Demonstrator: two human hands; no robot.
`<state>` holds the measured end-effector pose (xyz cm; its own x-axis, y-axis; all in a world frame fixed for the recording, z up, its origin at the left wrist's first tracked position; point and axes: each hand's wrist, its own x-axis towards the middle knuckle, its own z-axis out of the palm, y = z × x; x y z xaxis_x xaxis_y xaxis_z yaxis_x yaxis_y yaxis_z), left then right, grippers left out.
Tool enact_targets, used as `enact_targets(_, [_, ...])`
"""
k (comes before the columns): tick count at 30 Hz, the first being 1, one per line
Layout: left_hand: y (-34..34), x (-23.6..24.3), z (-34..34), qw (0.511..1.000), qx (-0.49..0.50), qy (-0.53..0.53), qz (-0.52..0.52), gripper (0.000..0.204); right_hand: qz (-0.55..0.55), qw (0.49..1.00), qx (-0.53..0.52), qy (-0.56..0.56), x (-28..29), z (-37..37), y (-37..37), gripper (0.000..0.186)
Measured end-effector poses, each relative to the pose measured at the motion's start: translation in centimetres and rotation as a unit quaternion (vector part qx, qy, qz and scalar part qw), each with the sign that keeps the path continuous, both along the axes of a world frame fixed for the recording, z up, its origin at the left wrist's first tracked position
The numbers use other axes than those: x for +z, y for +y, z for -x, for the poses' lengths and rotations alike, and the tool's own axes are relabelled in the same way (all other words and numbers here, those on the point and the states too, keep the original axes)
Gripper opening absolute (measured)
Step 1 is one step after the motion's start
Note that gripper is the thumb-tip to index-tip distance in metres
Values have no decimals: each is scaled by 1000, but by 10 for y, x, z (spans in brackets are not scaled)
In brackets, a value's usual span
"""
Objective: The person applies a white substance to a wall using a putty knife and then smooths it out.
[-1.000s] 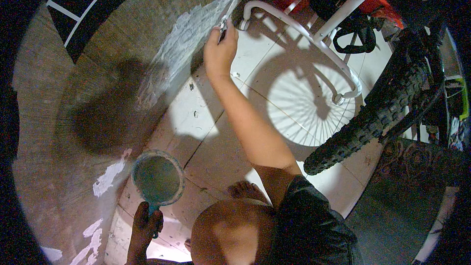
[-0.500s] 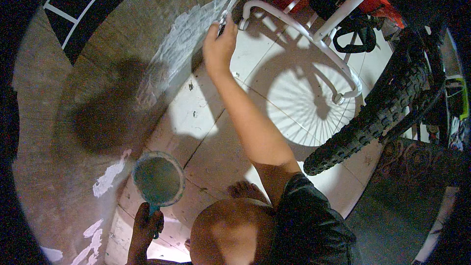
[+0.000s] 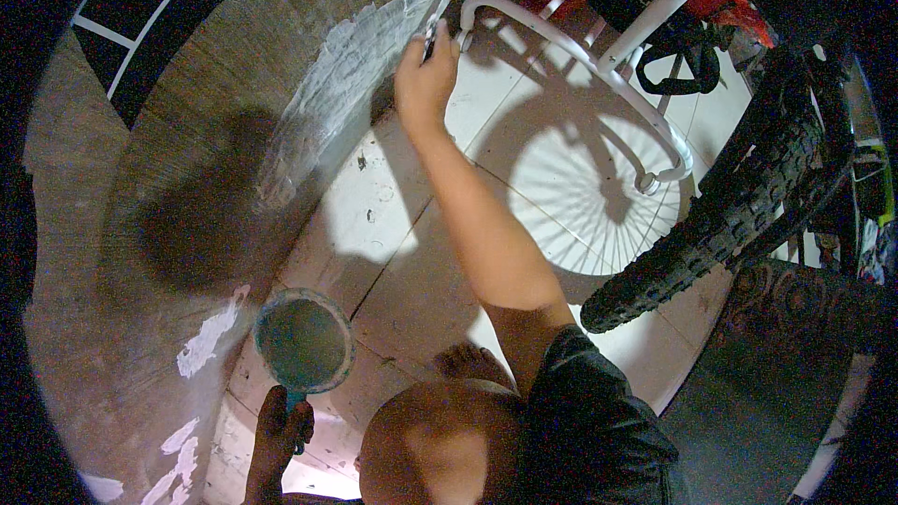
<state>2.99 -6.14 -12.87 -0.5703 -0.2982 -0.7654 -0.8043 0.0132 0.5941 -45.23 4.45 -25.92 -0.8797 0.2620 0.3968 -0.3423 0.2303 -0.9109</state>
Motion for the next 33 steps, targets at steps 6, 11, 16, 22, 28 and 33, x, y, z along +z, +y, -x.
enact_targets(6, [2,-1,7,1000,7,2,-23,23,-63,998,-7,5,-17,-5,-7,51])
enact_targets(11, [-1,-4,2,1000,17,-14,-13,25,-5,990,112,-87,-8,-84,-18,49])
enact_targets(16, [-1,-6,1,1000,-10,1,-6,25,19,999,24,-24,-9,-42,-5,47])
enact_targets(22, [-2,-4,6,1000,-2,-7,-12,26,-24,992,111,-49,-3,-76,-20,50])
enact_targets(28, [-1,-2,10,1000,-16,-18,-5,24,-26,987,140,-75,-7,-121,-5,49])
enact_targets(33, [-3,-7,7,999,-19,-27,-5,24,-50,995,72,-50,-15,-66,1,47])
